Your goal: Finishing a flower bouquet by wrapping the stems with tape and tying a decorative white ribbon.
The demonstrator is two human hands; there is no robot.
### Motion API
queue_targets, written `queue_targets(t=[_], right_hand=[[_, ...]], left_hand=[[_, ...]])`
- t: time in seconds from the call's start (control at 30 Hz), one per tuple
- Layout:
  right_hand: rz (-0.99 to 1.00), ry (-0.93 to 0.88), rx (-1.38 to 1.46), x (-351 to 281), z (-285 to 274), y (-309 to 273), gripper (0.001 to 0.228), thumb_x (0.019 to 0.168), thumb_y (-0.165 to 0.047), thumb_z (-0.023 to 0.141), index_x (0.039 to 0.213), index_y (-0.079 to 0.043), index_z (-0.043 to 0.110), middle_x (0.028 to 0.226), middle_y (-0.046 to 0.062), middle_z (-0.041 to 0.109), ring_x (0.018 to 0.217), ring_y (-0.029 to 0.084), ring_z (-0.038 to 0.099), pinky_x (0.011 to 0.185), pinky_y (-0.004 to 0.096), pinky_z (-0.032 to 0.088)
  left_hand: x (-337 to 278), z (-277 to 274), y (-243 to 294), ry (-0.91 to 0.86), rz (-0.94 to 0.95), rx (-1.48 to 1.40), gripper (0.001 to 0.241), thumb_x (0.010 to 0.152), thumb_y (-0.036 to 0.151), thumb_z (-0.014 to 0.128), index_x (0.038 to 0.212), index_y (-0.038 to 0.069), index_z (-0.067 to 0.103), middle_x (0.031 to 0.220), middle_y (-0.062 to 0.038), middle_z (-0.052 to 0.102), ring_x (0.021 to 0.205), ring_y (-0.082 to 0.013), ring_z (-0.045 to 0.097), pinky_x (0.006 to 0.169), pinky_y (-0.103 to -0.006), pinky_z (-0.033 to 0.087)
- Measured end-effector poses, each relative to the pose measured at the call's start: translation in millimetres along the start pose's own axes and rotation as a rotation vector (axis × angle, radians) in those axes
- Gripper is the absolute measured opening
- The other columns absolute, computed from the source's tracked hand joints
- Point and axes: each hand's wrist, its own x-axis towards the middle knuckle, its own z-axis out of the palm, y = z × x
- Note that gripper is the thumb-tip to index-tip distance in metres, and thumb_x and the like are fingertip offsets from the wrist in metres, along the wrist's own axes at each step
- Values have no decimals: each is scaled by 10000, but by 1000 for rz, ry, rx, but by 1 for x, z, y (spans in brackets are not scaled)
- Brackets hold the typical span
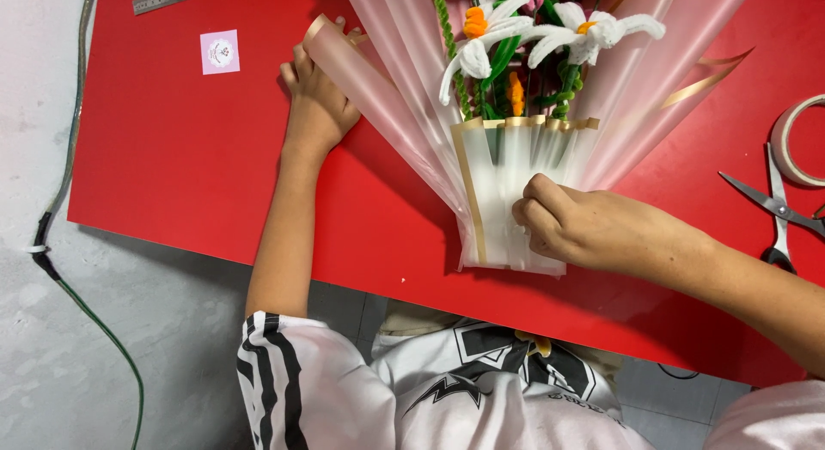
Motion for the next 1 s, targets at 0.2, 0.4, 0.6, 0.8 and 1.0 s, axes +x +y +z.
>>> queue_targets(t=[0.2,0.4,0.6,0.8,1.0], right_hand=[[94,-5,120,-7,7,3,199,972,-125,525,1103,24,527,923,94,406,436,208,438,331,349,410],[195,-298,426,-8,-8,0,588,872,-102,665,1398,-234,438,1171,147,442,541,267,593,325,406,498],[6,-107,248,-3,-6,1,422,806,30,642,1174,-118,498,1079,140,465,779,266,530,302,381,466],[23,-90,297,-4,-11,2,318,898,4,594,1198,-48,505,1088,121,468,830,286,551,377,419,501],[-4,103,443,2,-12,8,153,981,-17,508,1118,-34,574,1019,92,505,777,259,566,641,374,519]], left_hand=[[-1,2,-1,0,9,9,567,949,259,444,1510,194,497,1617,-95,346,1273,-397,348,969,-535,282],[1,3,-3,-27,-11,9,582,963,343,445,1524,192,491,1622,-89,338,1289,-397,350,996,-533,261],[0,0,2,-22,-12,1,572,975,344,439,1529,205,465,1637,-93,328,1262,-408,350,990,-529,268],[1,4,-3,-37,-4,42,576,976,360,419,1533,226,479,1640,-101,304,1289,-439,321,1001,-547,258],[1,10,-9,-34,-16,77,585,969,350,431,1542,232,463,1650,-91,290,1286,-434,330,975,-549,272]])
